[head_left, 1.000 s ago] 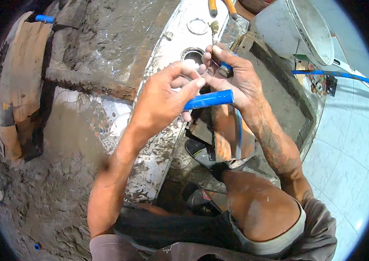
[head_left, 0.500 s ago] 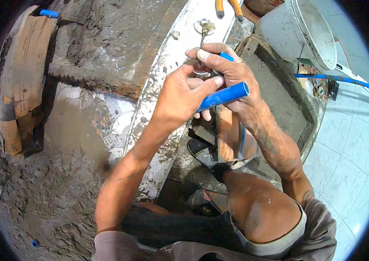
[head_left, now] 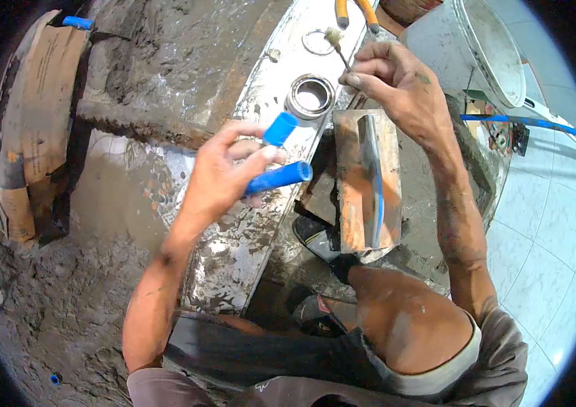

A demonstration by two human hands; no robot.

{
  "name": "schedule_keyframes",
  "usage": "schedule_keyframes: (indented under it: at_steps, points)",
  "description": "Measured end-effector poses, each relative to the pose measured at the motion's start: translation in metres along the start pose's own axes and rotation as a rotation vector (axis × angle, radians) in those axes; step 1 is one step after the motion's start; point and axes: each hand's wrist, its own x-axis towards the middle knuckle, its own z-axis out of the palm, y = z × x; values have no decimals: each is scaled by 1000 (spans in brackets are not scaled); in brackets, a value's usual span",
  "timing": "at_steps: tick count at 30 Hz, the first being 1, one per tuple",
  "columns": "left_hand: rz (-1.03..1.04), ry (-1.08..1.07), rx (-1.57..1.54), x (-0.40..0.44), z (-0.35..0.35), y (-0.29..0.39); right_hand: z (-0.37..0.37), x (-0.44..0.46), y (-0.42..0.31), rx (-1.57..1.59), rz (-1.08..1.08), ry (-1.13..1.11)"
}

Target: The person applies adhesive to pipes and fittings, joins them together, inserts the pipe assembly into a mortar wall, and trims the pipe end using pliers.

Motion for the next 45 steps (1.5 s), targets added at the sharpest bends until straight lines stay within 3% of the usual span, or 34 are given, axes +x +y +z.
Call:
schedule_keyframes:
  at_steps: [1,4,5,8,12,18,24,28,29,35,38,39,45]
  points:
    - [-8,3,6,-2,-10,0,2,-3,4,18,-22,-14]
    - [32,85,92,-12,-24,0,2,-6,4,-427,-154,-214]
    - [100,89,113,-11,-27,-6,7,-7,6,-437,-208,-242]
    - [66,94,84,-13,-28,-5,27,-1,24,-644,-463,-226]
    - [2,114,108,-18,-21,1,52,7,24,-822,-465,-125]
    - [35,126,107,-19,-20,1,52,13,39,-525,-540,-170]
    - [17,115,95,-10,-17,5,51,19,48,-571,-517,-84]
    - [42,102,88,1,-17,-2,45,17,39,-327,-410,-281]
    - [56,103,88,3,-16,-3,38,15,34,-401,-371,-300]
    - [49,94,92,10,-12,6,44,30,36,-754,-660,-119]
    - [62,96,66,13,-12,3,51,24,18,-879,-740,-161]
    - [58,98,71,14,-12,1,52,22,14,-989,-709,-207]
    - [52,102,116,20,-15,-2,42,26,25,-688,-450,-363]
